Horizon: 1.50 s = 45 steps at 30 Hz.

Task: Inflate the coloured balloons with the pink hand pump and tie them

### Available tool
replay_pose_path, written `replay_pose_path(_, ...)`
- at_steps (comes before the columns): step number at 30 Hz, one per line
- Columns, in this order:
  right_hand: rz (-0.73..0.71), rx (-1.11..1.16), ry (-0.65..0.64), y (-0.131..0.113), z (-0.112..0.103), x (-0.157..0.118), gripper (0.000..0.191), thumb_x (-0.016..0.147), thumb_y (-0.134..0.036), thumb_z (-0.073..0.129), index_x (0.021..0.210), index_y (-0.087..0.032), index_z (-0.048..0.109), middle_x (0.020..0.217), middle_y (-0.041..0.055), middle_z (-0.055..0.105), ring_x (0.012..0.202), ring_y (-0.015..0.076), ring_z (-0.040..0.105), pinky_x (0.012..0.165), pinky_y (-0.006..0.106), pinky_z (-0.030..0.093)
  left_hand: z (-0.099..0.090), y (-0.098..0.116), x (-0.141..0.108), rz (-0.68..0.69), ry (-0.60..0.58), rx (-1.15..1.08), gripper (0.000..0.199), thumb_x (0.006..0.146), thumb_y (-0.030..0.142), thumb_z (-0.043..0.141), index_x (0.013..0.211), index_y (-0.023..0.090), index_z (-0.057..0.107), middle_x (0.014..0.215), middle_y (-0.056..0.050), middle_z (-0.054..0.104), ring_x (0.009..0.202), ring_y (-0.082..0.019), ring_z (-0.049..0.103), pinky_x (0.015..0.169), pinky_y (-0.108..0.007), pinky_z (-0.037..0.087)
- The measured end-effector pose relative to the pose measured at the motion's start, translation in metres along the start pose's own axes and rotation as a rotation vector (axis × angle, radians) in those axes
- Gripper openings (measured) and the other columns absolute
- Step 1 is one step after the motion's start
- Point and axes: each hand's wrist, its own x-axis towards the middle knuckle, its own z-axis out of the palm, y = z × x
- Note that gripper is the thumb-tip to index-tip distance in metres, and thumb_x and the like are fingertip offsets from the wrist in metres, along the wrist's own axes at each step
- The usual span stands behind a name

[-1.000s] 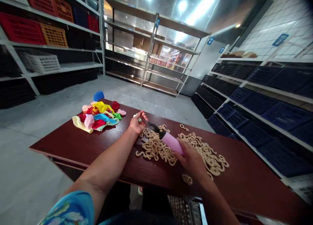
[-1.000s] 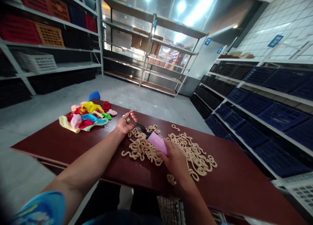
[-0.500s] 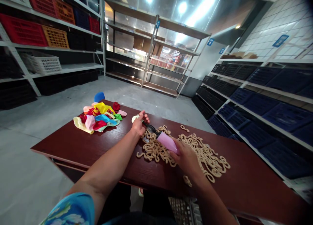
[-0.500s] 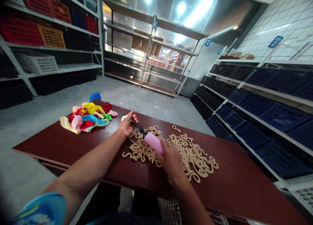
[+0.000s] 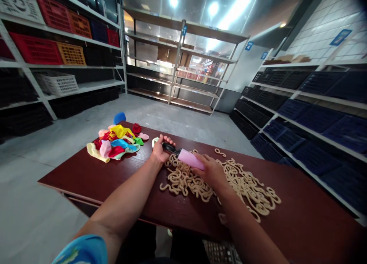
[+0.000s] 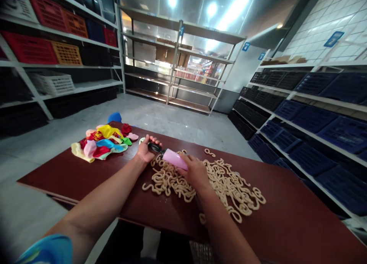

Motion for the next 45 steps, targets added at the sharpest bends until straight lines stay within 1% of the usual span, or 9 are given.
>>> replay_pose_path(5, 0.005, 0.075, -0.002, 0.012, 0.02, -0.002, 0.057, 0.077, -0.043, 0.057, 0.13, -0.029, 0.042, 0.112, 0.0068, 0.059, 0.095, 0.0212, 0.057, 0.081, 0.032, 0.043, 0.005, 0.001, -0.005, -0.011, -0.024, 0.079, 0.05, 0.078, 0.051, 0.051, 0.049, 0.017, 0.027, 0.054, 0.001, 0.04, 0.053, -0.012, 0.046, 0.066, -0.037, 0.049)
replay_pose_path(11, -0.023, 0.079, 0.046, 0.007, 0.026, -0.005, 0.063, 0.073, -0.047, 0.06, 0.128, -0.023, 0.042, 0.115, 0.0102, 0.057, 0.101, 0.0229, 0.054, 0.085, 0.033, 0.041, 0.014, 0.0, -0.01, 0.108, -0.006, 0.176, 0.053, 0.083, 0.049, 0.045, 0.05, 0.019, 0.017, 0.046, 0.004, 0.022, 0.043, -0.009, 0.034, 0.05, -0.028, 0.043)
replay_pose_path(17, 0.011, 0.108, 0.093, 0.011, 0.027, -0.008, 0.056, 0.068, -0.042, 0.065, 0.117, -0.02, 0.047, 0.108, 0.0083, 0.06, 0.096, 0.0229, 0.055, 0.082, 0.032, 0.041, 0.05, 0.0, -0.011, 0.222, 0.094, 0.276, 0.046, 0.085, 0.043, 0.042, 0.053, 0.02, 0.017, 0.044, 0.006, 0.021, 0.037, -0.008, 0.031, 0.042, -0.025, 0.035)
replay_pose_path(23, 0.125, 0.134, 0.147, 0.016, 0.03, -0.008, 0.044, 0.071, -0.037, 0.06, 0.11, -0.02, 0.048, 0.096, 0.0064, 0.062, 0.086, 0.0209, 0.058, 0.073, 0.029, 0.04, 0.105, 0.048, 0.007, 0.336, 0.225, 0.413, 0.04, 0.083, 0.037, 0.044, 0.055, 0.021, 0.021, 0.04, 0.006, 0.025, 0.034, -0.009, 0.032, 0.038, -0.023, 0.033)
replay_pose_path(28, 0.171, 0.157, 0.135, 0.014, 0.032, -0.005, 0.046, 0.071, -0.04, 0.059, 0.11, -0.022, 0.046, 0.091, 0.0038, 0.063, 0.078, 0.02, 0.06, 0.062, 0.027, 0.038, 0.14, 0.08, 0.01, 0.406, 0.195, 0.468, 0.038, 0.081, 0.036, 0.049, 0.057, 0.021, 0.024, 0.04, 0.007, 0.027, 0.032, -0.009, 0.031, 0.036, -0.023, 0.031)
replay_pose_path(32, 0.199, 0.16, 0.153, 0.011, 0.034, -0.006, 0.041, 0.072, -0.041, 0.058, 0.106, -0.021, 0.048, 0.089, 0.0047, 0.064, 0.075, 0.0197, 0.061, 0.06, 0.027, 0.037, 0.144, 0.06, 0.002, 0.407, 0.125, 0.5, 0.039, 0.081, 0.036, 0.048, 0.056, 0.021, 0.021, 0.041, 0.007, 0.025, 0.032, -0.008, 0.03, 0.035, -0.022, 0.03)
replay_pose_path(40, 0.193, 0.215, 0.208, 0.011, 0.034, -0.009, 0.037, 0.073, -0.042, 0.056, 0.101, -0.019, 0.049, 0.083, 0.0047, 0.064, 0.071, 0.0195, 0.061, 0.059, 0.027, 0.037, 0.116, -0.033, -0.01, 0.297, 0.049, 0.497, 0.045, 0.077, 0.044, 0.052, 0.056, 0.021, 0.02, 0.042, 0.007, 0.023, 0.033, -0.008, 0.031, 0.035, -0.022, 0.029)
replay_pose_path(42, 0.172, 0.243, 0.216, 0.011, 0.032, -0.009, 0.038, 0.073, -0.042, 0.055, 0.103, -0.019, 0.048, 0.085, 0.0048, 0.064, 0.072, 0.0195, 0.061, 0.06, 0.027, 0.038, 0.117, -0.038, -0.011, 0.299, 0.045, 0.507, 0.045, 0.077, 0.045, 0.052, 0.056, 0.021, 0.019, 0.042, 0.007, 0.024, 0.032, -0.008, 0.031, 0.035, -0.022, 0.029)
replay_pose_path(45, 0.144, 0.263, 0.231, 0.012, 0.03, -0.008, 0.043, 0.073, -0.043, 0.056, 0.108, -0.019, 0.047, 0.089, 0.0061, 0.064, 0.076, 0.0201, 0.061, 0.062, 0.028, 0.04, 0.128, -0.026, -0.012, 0.3, 0.058, 0.548, 0.044, 0.077, 0.043, 0.051, 0.056, 0.021, 0.019, 0.041, 0.007, 0.024, 0.033, -0.009, 0.032, 0.035, -0.023, 0.03)
